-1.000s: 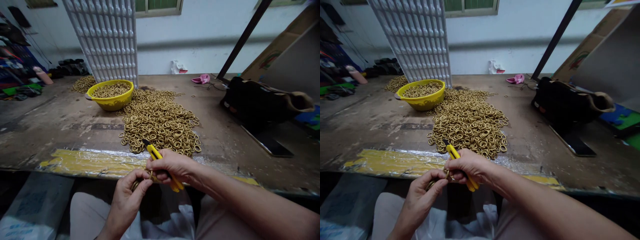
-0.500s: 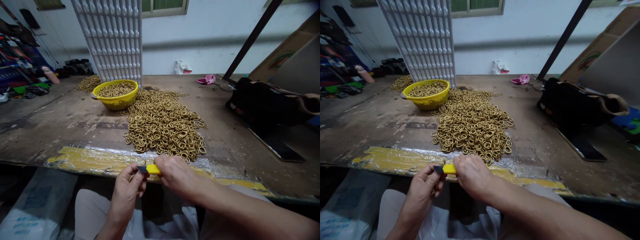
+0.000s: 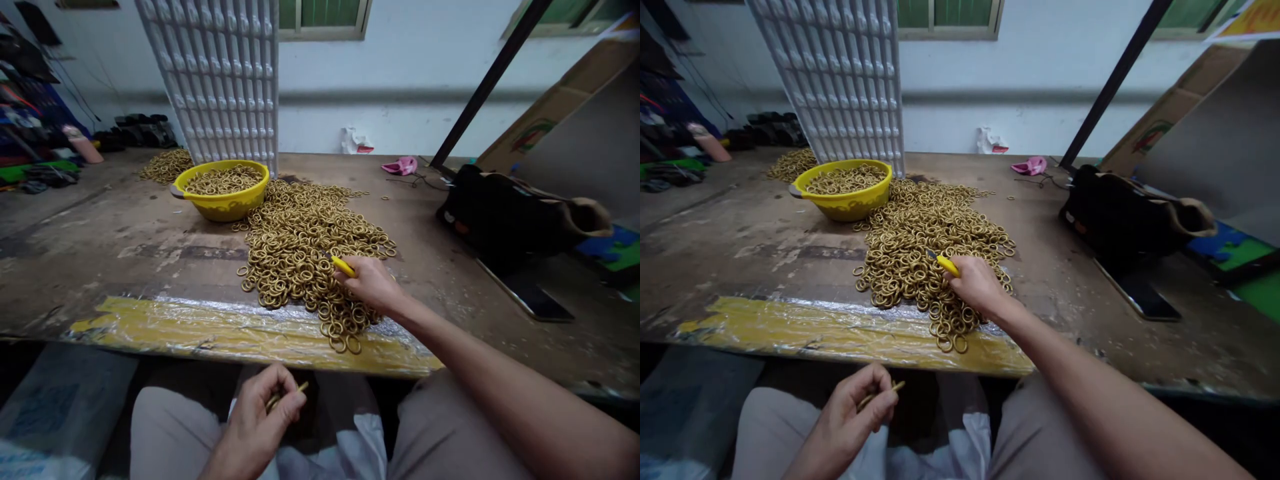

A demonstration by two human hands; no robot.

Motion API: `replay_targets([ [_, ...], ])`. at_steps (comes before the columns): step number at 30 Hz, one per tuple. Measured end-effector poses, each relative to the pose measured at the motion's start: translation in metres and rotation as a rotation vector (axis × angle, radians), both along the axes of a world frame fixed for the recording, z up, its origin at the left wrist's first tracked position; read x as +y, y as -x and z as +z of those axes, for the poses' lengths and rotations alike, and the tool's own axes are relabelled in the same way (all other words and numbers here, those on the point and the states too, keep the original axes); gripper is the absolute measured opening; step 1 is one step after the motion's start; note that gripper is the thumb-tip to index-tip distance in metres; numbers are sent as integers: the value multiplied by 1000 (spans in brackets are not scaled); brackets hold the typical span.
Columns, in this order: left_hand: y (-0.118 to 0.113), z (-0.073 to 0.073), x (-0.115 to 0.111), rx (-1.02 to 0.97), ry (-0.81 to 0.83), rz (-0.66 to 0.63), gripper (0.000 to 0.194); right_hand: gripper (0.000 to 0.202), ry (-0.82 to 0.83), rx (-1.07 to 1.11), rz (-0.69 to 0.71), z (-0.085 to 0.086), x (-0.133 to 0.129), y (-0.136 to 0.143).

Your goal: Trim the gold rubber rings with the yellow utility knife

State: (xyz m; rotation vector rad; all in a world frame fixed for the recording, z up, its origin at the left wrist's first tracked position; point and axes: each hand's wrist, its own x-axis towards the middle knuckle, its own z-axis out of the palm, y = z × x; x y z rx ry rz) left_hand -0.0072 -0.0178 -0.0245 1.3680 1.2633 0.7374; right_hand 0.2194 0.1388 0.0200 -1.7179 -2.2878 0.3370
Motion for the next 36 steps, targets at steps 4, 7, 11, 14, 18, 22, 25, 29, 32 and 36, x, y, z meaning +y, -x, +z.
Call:
replay_targets([
  [4, -1, -24, -11, 252, -64, -89, 29, 10, -24, -22, 137, -7, -2, 11],
  [7, 2, -33, -14, 334, -110, -148, 55, 11, -33, -184, 191, -12, -5, 23],
  [11, -2, -24, -2, 212, -81, -136, 26, 11, -3, -234, 176, -13, -6, 29],
  [14, -11, -10, 14, 14, -21, 38, 22, 13, 97, 30, 120, -11, -8, 28],
  [18, -18, 3, 35, -278, 4, 274, 41, 21, 358, 450, 175, -4, -17, 30],
  [22, -17, 8, 45, -546, 146, 251, 36, 13, 567, 700, 316, 4, -28, 36],
  [25, -18, 9, 44, -736, 229, 198, 27, 12, 616, 767, 387, 8, -33, 40],
  [29, -20, 9, 40, -850, 262, 162, 25, 13, 611, 754, 474, 10, -40, 42],
  [32, -19, 7, 39, -762, 192, 216, 24, 13, 360, 523, 505, 12, -49, 43],
  [36, -13, 6, 38, -504, -12, 267, 27, 16, 123, 81, 478, 11, -62, 45],
])
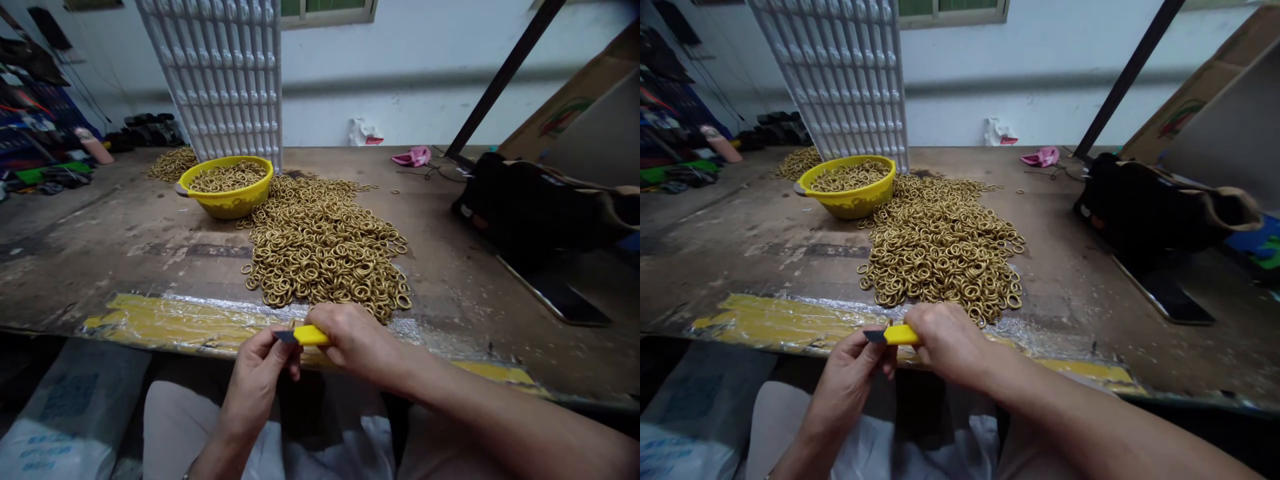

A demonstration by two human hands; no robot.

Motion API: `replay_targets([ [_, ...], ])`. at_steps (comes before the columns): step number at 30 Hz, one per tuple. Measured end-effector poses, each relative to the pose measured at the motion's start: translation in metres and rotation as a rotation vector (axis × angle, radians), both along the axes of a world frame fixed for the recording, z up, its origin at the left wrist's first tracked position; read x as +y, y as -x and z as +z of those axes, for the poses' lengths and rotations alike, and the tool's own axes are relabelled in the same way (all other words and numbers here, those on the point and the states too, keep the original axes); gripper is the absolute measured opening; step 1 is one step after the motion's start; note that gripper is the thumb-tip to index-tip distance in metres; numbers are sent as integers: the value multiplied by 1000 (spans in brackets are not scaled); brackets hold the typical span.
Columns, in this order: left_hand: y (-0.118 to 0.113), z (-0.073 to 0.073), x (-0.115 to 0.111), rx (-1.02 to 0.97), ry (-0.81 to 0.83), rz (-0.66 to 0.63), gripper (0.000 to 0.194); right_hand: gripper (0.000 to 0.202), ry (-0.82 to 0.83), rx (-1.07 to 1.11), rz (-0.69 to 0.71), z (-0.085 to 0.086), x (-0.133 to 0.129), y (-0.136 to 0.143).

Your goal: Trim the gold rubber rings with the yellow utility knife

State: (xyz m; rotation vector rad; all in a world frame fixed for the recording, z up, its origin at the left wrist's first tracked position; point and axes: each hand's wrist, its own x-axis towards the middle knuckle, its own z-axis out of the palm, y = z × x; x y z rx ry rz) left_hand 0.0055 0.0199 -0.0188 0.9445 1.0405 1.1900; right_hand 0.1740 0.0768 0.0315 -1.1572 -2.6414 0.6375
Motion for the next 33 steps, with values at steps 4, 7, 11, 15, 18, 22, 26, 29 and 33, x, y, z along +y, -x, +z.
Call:
replay_targets([
  [4, 3, 2, -3, 172, -51, 10, 25, 13, -112, -156, -30, -4, -5, 3],
  [7, 3, 2, -3, 203, -62, 10, 25, 13, -160, -174, -18, -7, -7, 5],
  [11, 6, 6, -3, 238, -78, -21, 26, 12, -174, -175, 14, -10, -8, 5],
  [15, 7, 24, -12, 333, -171, -52, 26, 15, -201, -280, -67, -11, 11, -3],
  [18, 6, 36, -17, 392, -323, -178, 25, 19, -231, -374, -265, -8, 34, -6],
  [22, 8, 27, -14, 332, -292, -181, 33, 17, -306, -277, -241, -9, 49, 13],
  [26, 13, 5, -13, 44, -100, -66, 27, 20, -310, -284, -227, -25, 57, 35],
  [29, 18, -3, -14, -152, 83, -26, 14, 24, -298, -303, -203, -35, 62, 35],
  [33, 25, -2, -9, -310, 200, -30, 11, 25, -318, -322, -211, -37, 62, 29],
])
